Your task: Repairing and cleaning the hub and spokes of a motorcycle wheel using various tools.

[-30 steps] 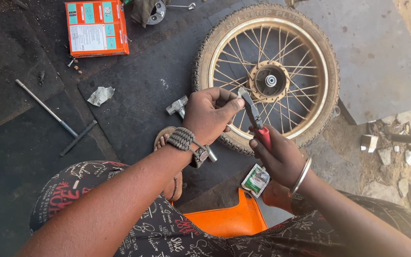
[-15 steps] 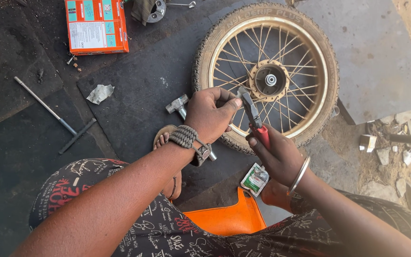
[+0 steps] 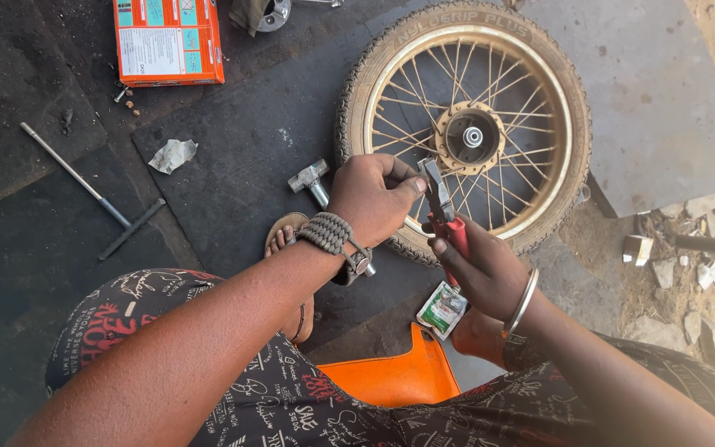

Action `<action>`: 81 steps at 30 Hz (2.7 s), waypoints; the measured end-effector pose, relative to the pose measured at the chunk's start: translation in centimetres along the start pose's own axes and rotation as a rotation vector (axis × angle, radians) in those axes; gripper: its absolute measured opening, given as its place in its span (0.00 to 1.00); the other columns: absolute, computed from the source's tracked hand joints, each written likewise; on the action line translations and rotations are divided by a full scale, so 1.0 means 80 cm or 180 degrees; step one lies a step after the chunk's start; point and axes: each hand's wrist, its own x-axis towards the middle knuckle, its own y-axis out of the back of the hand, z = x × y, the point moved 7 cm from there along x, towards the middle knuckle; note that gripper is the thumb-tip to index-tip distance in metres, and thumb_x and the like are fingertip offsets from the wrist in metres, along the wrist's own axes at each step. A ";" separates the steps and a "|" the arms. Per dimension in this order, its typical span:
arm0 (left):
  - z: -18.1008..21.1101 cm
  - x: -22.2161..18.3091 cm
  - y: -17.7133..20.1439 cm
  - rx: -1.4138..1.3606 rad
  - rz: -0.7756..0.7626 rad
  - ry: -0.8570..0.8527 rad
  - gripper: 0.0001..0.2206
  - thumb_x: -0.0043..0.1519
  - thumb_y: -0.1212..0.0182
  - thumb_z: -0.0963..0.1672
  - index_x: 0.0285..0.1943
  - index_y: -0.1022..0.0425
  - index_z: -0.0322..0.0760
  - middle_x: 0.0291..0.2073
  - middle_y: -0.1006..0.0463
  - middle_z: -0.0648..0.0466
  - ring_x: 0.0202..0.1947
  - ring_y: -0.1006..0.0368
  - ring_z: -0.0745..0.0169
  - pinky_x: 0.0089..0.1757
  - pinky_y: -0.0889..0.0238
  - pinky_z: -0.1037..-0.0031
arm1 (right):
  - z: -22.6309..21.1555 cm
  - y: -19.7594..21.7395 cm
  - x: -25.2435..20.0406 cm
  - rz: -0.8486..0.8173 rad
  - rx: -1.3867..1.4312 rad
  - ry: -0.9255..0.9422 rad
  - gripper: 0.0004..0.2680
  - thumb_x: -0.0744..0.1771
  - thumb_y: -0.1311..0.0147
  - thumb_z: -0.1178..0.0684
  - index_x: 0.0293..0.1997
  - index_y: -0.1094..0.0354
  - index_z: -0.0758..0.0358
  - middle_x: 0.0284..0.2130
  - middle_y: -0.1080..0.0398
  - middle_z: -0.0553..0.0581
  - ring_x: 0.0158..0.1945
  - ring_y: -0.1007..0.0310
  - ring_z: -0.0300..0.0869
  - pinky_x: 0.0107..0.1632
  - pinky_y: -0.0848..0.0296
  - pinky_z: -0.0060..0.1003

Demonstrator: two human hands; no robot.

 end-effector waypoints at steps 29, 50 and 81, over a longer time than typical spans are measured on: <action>0.006 -0.006 -0.006 0.0346 -0.0094 0.0089 0.07 0.60 0.36 0.44 0.37 0.18 0.36 0.28 0.16 0.51 0.30 0.17 0.65 0.37 0.24 0.73 | 0.004 -0.008 0.008 0.0020 0.0288 -0.0010 0.16 0.68 0.50 0.43 0.58 0.38 0.61 0.25 0.27 0.50 0.27 0.24 0.36 0.31 0.24 0.33; -0.050 -0.003 -0.043 0.0053 -0.0057 0.0036 0.08 0.61 0.39 0.44 0.44 0.20 0.35 0.34 0.15 0.52 0.35 0.17 0.65 0.40 0.24 0.74 | 0.079 -0.038 0.043 -0.0021 0.1598 -0.0600 0.17 0.68 0.48 0.37 0.37 0.35 0.64 0.23 0.34 0.55 0.22 0.34 0.44 0.25 0.33 0.44; -0.359 0.101 0.226 0.1998 -0.0060 0.1351 0.20 0.56 0.31 0.52 0.43 0.18 0.31 0.41 0.18 0.38 0.45 0.19 0.44 0.49 0.26 0.61 | 0.101 -0.303 0.208 -0.0047 -0.1021 0.0251 0.19 0.64 0.39 0.40 0.52 0.31 0.65 0.47 0.30 0.69 0.50 0.28 0.61 0.53 0.29 0.51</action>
